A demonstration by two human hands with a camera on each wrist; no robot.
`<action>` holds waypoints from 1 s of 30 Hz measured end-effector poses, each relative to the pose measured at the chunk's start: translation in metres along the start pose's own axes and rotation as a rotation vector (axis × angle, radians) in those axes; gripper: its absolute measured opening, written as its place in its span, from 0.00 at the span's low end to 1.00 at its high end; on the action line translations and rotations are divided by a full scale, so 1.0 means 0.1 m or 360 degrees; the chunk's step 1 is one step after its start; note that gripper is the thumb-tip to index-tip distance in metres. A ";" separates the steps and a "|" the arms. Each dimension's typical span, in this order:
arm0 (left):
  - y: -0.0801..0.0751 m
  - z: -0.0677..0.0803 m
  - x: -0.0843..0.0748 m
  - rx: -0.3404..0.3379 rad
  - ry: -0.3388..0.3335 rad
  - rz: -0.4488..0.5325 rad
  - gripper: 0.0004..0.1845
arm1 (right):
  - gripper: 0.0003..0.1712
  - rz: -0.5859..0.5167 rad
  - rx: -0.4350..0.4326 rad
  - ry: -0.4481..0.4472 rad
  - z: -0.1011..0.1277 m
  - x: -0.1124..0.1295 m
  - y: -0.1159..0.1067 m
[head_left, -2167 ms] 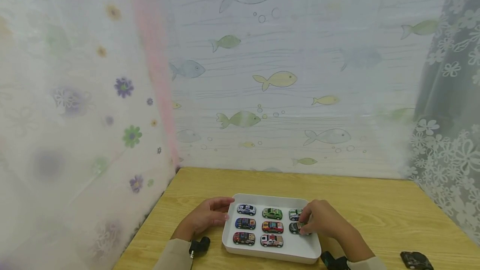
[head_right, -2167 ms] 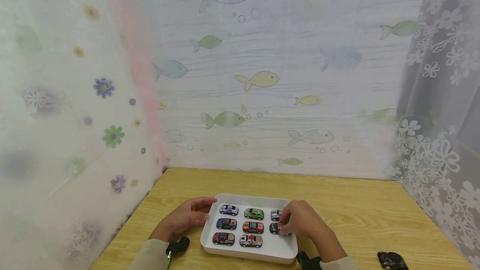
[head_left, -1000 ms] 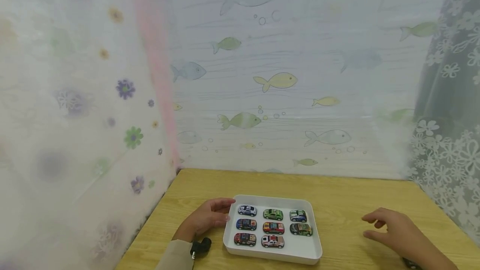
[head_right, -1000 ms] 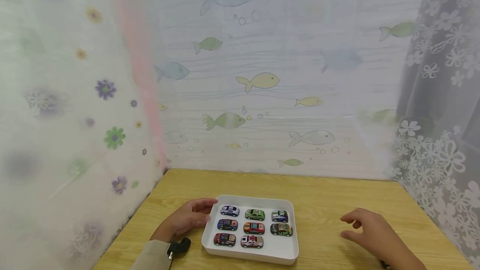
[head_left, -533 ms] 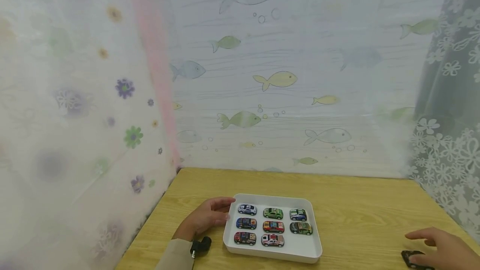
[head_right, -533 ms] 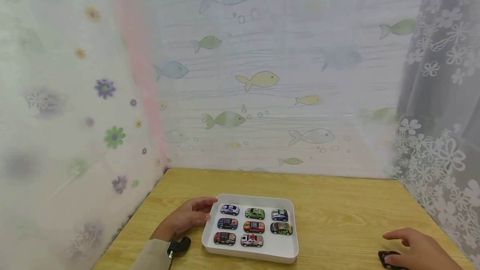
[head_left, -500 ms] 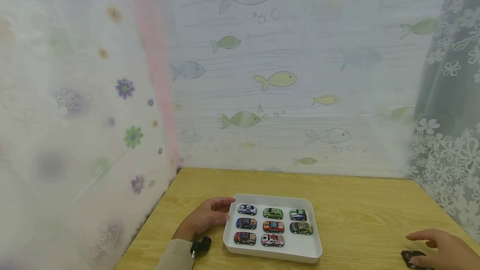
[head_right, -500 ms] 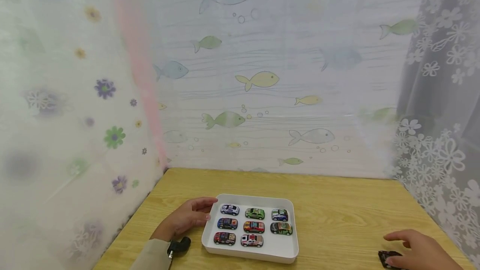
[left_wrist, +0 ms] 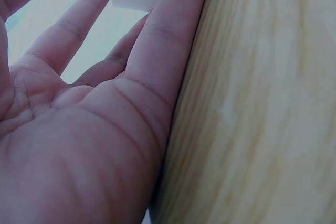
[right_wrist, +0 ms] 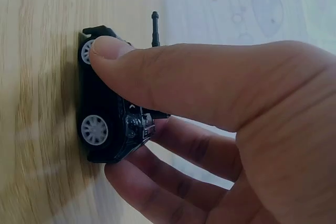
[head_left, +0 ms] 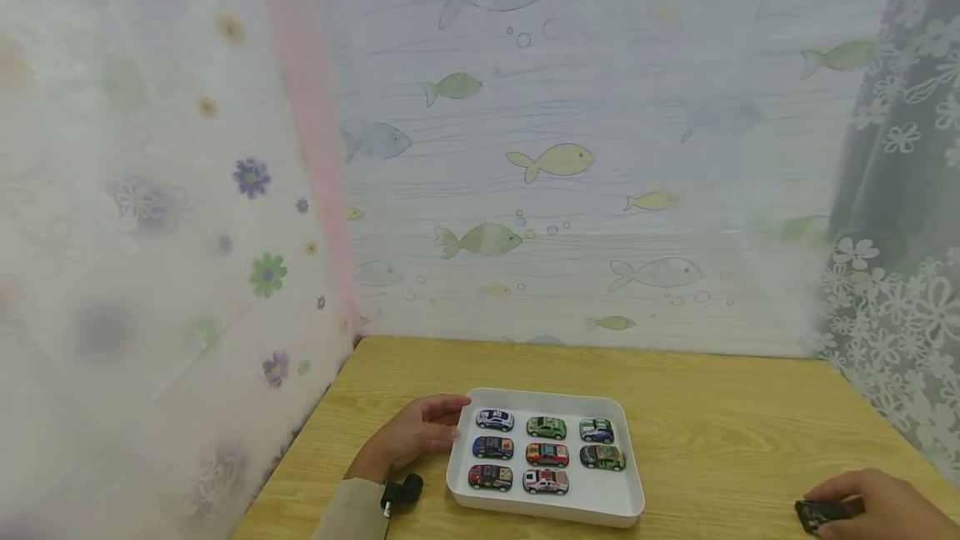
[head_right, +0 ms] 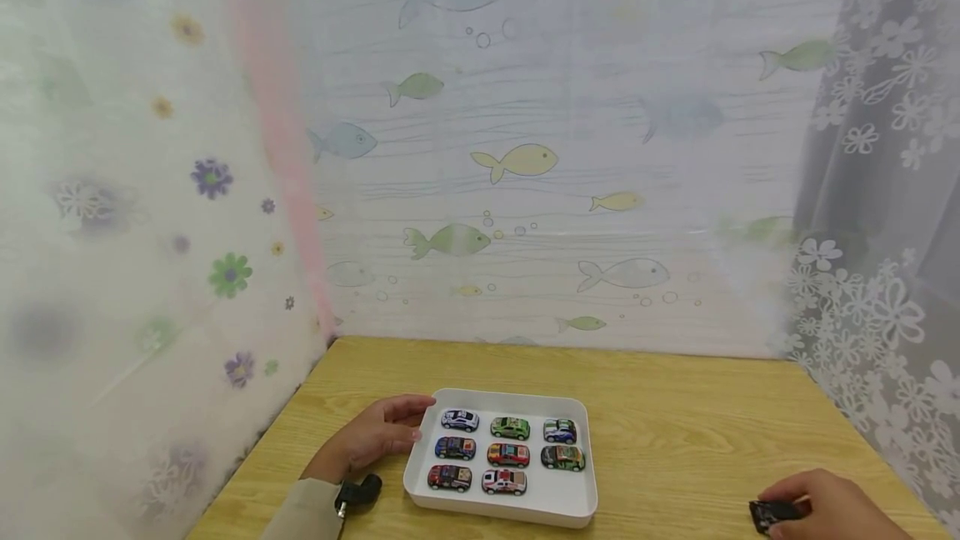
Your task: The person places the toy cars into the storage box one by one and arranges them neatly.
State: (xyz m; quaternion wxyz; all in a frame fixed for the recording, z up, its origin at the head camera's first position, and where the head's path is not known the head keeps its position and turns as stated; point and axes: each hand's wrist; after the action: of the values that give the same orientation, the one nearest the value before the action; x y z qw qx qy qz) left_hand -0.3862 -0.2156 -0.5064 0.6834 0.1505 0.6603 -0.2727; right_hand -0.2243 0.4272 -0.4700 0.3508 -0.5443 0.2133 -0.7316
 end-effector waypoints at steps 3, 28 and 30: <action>0.00 0.00 -0.01 -0.0008 -0.0009 0.0004 0.34 | 0.25 -0.0052 0.0041 -0.0106 -0.01 0.08 0.04; 0.00 -0.01 0.01 -0.0041 -0.0028 0.0002 0.33 | 0.21 -0.0053 0.0089 -0.0476 -0.32 0.77 0.49; 0.00 -0.01 0.01 -0.0035 -0.0030 0.0014 0.33 | 0.22 -0.0028 0.0085 -0.0458 -0.31 0.73 0.47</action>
State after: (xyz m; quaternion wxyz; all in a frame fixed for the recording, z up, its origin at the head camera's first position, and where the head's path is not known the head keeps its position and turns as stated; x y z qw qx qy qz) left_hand -0.3872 -0.2156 -0.5077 0.6925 0.1432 0.6561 -0.2637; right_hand -0.2525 0.3399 -0.4652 0.3855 -0.6359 0.1364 -0.6545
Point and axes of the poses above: each hand's wrist, its own z-axis away from the middle knuckle, its own y-axis out of the palm, x = y × z, and after that the axes turned 9 degrees about -z, right-handed
